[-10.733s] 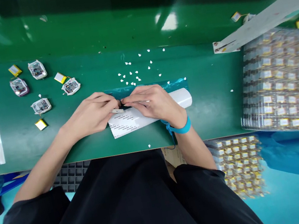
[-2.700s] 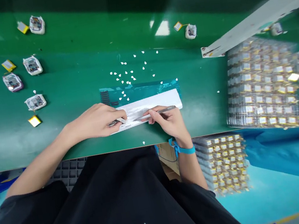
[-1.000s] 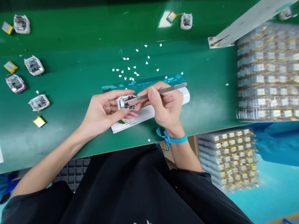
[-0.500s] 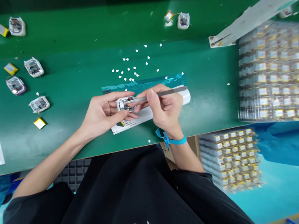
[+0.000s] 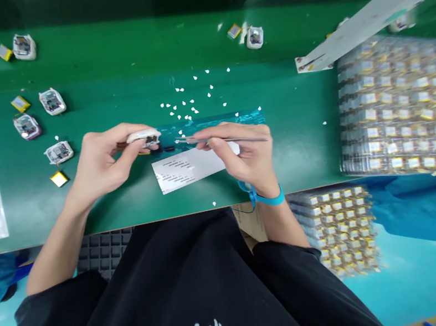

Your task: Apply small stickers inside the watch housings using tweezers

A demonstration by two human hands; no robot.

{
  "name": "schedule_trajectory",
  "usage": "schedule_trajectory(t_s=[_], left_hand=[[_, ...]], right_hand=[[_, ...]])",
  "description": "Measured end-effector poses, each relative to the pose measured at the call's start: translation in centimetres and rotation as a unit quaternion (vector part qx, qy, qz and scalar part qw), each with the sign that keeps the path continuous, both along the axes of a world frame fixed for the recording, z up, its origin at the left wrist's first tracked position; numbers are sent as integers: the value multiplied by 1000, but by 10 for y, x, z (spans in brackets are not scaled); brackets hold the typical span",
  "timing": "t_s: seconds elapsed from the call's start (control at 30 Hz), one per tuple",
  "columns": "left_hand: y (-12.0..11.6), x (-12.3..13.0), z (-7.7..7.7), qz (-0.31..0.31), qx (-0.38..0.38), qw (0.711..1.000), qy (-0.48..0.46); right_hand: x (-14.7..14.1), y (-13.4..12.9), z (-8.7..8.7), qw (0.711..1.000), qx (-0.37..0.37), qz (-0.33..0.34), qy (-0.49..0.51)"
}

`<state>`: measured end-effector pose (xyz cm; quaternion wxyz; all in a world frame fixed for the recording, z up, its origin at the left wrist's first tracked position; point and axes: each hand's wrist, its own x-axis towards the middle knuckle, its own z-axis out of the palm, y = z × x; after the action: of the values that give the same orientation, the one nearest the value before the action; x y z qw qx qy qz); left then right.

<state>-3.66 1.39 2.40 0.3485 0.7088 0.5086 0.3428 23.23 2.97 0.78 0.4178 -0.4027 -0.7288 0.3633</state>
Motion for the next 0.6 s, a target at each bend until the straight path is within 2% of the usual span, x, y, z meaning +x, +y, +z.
schedule_trajectory(t_s=[0.13, 0.23, 0.4, 0.6], left_hand=[[-9, -9, -17, 2, 56, 991, 120], [-11, -5, -28, -49, 80, 983, 160], [-6, 2, -38, -142, 102, 961, 215], [-2, 5, -48, -165, 152, 945, 240]], right_hand=[[-1, 18, -6, 992, 3, 86, -96], [-1, 27, -15, 985, -15, 112, -128], [1, 31, -20, 985, -65, 121, -101], [0, 32, -32, 983, 27, 134, -120]])
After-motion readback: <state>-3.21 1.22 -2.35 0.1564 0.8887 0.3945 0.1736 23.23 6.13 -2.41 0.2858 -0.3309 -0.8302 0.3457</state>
